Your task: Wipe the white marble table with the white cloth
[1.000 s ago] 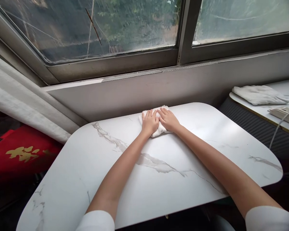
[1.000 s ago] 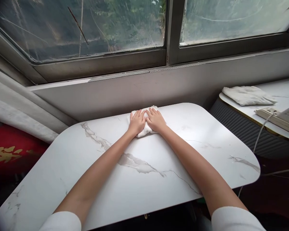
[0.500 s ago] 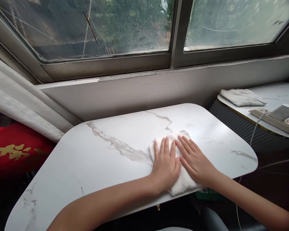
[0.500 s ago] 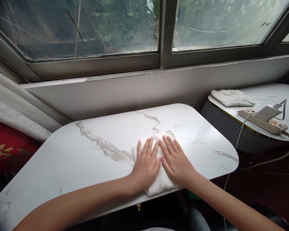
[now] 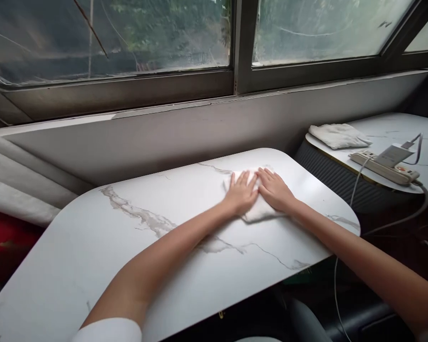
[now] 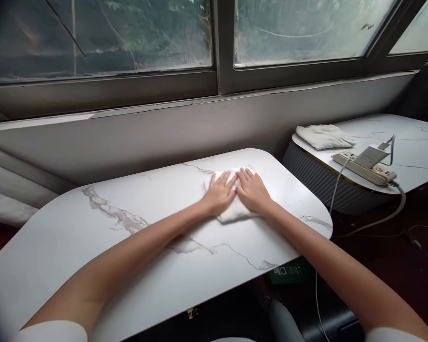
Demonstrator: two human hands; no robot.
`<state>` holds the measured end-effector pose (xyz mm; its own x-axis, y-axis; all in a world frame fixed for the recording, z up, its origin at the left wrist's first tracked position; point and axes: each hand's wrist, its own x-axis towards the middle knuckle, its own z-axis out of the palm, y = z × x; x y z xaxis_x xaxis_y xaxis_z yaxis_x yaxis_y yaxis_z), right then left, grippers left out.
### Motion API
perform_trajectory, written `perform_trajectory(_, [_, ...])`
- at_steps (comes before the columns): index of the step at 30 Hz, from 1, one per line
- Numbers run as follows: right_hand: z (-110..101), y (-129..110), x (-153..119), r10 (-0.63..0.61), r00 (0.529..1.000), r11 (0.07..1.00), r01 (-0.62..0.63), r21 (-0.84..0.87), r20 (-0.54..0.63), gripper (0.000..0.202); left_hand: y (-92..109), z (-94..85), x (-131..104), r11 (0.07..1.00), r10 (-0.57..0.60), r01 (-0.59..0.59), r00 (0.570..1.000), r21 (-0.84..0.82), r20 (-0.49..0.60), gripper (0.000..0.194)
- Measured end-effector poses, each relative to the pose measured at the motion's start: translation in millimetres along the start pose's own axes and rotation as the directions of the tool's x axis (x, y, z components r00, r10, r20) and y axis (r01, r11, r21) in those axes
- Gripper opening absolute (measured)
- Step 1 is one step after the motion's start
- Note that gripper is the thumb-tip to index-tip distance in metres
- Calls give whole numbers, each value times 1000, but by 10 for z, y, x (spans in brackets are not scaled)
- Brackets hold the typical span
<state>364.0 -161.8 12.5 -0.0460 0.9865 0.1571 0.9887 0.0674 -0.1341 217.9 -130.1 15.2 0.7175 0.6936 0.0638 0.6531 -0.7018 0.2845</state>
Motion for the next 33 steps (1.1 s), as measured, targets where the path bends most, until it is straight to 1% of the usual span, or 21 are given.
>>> perform_trajectory(2, [31, 82, 342, -15, 1000, 1000, 15, 9, -11, 54, -172, -6, 292, 998, -22, 24, 999, 55, -37, 55])
perform_trajectory(3, [41, 151, 488, -34, 999, 999, 34, 17, -9, 54, -221, -2, 424, 996, -52, 56, 997, 68, -54, 55])
perform_trajectory(5, [52, 338, 721, -77, 997, 996, 77, 35, -2, 54, -239, 21, 663, 990, -111, 117, 991, 76, -81, 56])
perform_trajectory(7, [56, 564, 867, -106, 994, 993, 106, 52, -7, 53, -170, 64, 871, 985, -148, 155, 984, 74, -102, 56])
perform_trajectory(10, [57, 891, 931, -119, 992, 990, 122, 69, -40, 52, 12, 144, 1106, 981, -170, 181, 975, 67, -142, 57])
perform_trajectory(12, [49, 1055, 874, -108, 992, 991, 112, 74, -61, 52, 141, 194, 1191, 983, -160, 173, 973, 62, -166, 56])
perform_trajectory(14, [28, 1163, 743, -82, 994, 994, 87, 72, -70, 52, 267, 236, 1205, 988, -133, 145, 976, 60, -173, 56])
perform_trajectory(16, [-2, 1223, 546, -61, 996, 996, 65, 63, -68, 52, 402, 272, 1143, 992, -100, 110, 981, 56, -168, 56])
perform_trajectory(19, [-54, 1259, 145, -64, 996, 997, 67, 42, -69, 54, 649, 326, 918, 997, -59, 66, 984, 40, -170, 57])
perform_trajectory(23, [-118, 1228, -511, -109, 989, 994, 109, -7, -98, 53, 1023, 380, 443, 1000, -7, 7, 987, 1, -163, 59])
perform_trajectory(26, [-170, 1098, -983, -142, 983, 990, 139, -28, -116, 54, 1224, 358, 55, 997, 42, -49, 992, -58, -117, 60])
perform_trajectory(29, [-212, 870, -1326, -146, 980, 989, 145, -22, -132, 55, 1292, 271, -281, 979, 92, -92, 996, -181, -13, 62])
perform_trajectory(31, [-225, 702, -1460, -157, 979, 988, 153, -35, -131, 56, 1276, 205, -453, 957, 91, -70, 994, -282, 62, 64])
perform_trajectory(33, [-221, 551, -1521, -163, 979, 986, 158, -55, -125, 58, 1228, 160, -575, 935, 67, -25, 992, -353, 109, 65])
